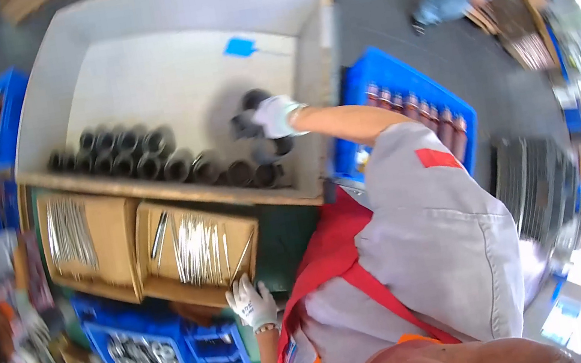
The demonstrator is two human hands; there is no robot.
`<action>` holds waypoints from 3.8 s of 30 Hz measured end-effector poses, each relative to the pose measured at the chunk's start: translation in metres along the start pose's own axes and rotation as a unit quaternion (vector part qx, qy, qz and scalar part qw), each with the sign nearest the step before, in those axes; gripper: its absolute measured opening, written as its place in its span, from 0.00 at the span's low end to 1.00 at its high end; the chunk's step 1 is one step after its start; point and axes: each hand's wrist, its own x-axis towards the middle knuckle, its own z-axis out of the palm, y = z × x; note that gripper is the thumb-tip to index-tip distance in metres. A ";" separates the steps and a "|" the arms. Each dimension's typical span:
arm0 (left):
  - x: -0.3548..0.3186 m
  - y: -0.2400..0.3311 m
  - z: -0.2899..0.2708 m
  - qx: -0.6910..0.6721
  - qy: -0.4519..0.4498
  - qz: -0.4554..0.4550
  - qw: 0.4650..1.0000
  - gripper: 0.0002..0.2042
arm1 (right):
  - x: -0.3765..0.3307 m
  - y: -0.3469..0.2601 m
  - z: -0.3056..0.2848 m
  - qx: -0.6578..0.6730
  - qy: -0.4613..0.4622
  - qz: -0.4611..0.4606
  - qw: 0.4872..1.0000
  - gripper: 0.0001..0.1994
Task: The person assembles motor components by inserting a rotor into a motor housing, then securing an end plate with screws using an electric screwdriver.
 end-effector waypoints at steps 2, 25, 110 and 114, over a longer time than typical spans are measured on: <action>-0.008 -0.013 0.012 -0.008 -0.006 0.002 1.000 0.20 | -0.024 -0.021 -0.003 -0.010 0.087 -0.091 0.992 0.17; -0.269 -0.025 0.114 -0.342 0.176 -0.201 0.901 0.21 | -0.225 -0.245 0.032 -0.262 -0.101 -0.447 0.849 0.11; 0.084 0.085 -0.086 -0.439 0.143 0.005 0.887 0.13 | 0.128 0.025 0.170 0.033 -0.073 -0.095 0.992 0.13; 0.021 0.086 -0.106 -0.521 0.153 -0.120 0.831 0.12 | 0.118 0.050 0.163 0.051 -0.070 0.023 0.996 0.12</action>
